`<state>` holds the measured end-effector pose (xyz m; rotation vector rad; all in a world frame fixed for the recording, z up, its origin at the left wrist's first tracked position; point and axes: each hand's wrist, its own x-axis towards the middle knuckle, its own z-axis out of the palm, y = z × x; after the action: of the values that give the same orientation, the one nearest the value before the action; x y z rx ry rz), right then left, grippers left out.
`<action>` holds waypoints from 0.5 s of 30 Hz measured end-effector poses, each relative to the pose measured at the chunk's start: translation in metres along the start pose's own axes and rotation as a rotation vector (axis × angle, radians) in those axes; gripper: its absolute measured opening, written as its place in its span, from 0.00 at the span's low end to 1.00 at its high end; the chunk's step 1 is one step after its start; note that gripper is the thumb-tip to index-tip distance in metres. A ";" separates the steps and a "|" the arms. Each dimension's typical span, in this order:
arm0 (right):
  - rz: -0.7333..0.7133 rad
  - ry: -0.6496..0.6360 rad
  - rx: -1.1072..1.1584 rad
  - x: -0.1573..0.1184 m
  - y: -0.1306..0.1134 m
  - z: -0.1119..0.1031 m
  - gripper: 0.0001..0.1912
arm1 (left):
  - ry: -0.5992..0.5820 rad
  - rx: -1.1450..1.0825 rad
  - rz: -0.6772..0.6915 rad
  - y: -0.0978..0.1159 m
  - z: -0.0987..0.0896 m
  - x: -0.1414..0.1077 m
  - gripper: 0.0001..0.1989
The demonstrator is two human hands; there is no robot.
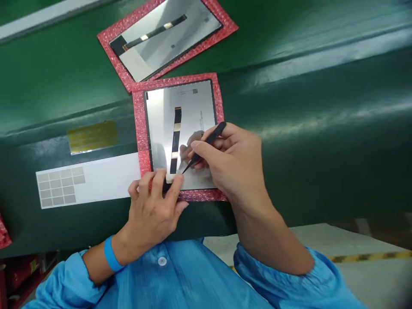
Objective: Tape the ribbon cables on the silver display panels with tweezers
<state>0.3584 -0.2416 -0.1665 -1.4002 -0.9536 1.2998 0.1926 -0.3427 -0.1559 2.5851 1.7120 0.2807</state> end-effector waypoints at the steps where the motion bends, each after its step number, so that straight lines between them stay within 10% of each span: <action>1: 0.004 0.006 0.009 0.001 0.000 0.001 0.10 | -0.019 0.006 0.008 0.000 0.001 0.000 0.24; 10: 0.094 -0.007 0.009 0.012 -0.010 0.031 0.17 | 0.038 0.042 -0.248 -0.015 -0.014 -0.021 0.24; 15: 0.131 -0.017 0.050 0.021 0.006 0.047 0.22 | 0.069 0.092 -0.176 -0.025 0.004 -0.017 0.32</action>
<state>0.3141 -0.2161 -0.1754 -1.4349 -0.8460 1.4250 0.1646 -0.3481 -0.1647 2.4905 2.0062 0.2954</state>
